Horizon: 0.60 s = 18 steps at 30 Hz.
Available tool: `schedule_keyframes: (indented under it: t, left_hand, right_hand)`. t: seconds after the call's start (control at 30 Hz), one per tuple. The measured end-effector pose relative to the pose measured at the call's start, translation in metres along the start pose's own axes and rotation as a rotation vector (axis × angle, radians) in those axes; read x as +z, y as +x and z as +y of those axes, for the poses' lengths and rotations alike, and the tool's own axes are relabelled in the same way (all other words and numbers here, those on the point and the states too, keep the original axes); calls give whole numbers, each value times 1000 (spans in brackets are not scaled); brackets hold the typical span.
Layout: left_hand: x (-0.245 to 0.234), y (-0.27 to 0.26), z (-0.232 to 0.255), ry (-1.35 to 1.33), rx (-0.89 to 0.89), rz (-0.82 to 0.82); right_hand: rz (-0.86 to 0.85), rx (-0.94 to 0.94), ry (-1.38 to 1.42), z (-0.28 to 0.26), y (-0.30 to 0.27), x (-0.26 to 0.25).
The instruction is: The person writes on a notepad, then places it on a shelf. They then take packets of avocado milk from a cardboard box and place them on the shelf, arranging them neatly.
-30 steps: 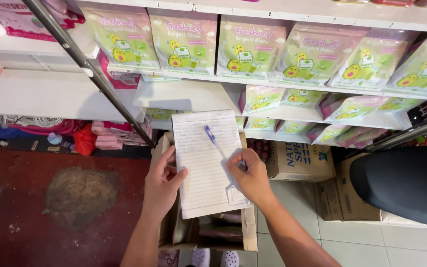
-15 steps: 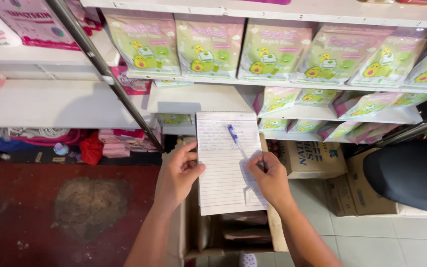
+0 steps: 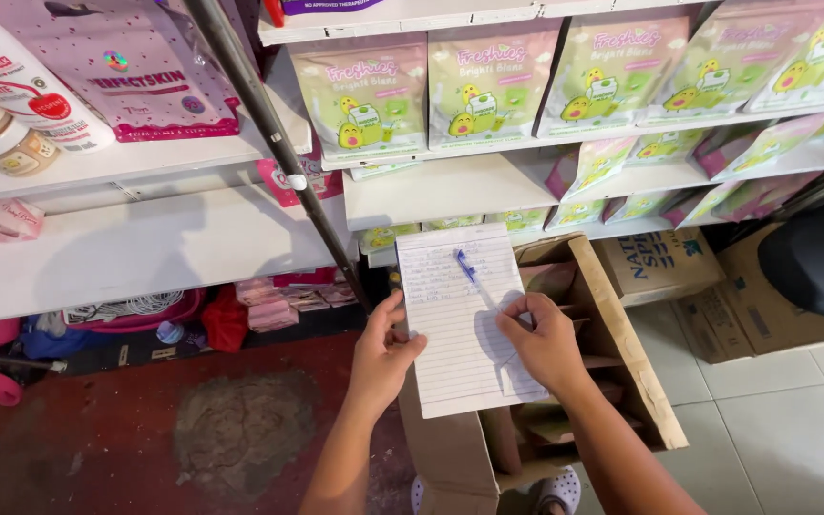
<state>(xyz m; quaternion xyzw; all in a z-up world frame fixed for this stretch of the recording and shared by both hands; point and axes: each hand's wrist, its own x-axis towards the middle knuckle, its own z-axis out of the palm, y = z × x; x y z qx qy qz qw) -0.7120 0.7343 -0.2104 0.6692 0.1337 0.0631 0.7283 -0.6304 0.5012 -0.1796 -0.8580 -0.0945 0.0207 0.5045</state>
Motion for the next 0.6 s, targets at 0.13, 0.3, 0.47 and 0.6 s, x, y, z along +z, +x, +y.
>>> schedule_keyframes:
  t: [0.13,0.3,0.47,0.6]
  left_hand:
    - [-12,-4,20,102,6,6]
    - [-12,-2,31,323,-26,87]
    - [-3,3,15,272,-59,142]
    - [-1,23,-6,176,-104,145]
  right_hand:
    - [-22,195,-54,-19,-4,11]
    - [-28,-83,-57,0,8,24]
    - [-148,99,-23,-1,30,29]
    - [-138,-28,-16,29,53,51]
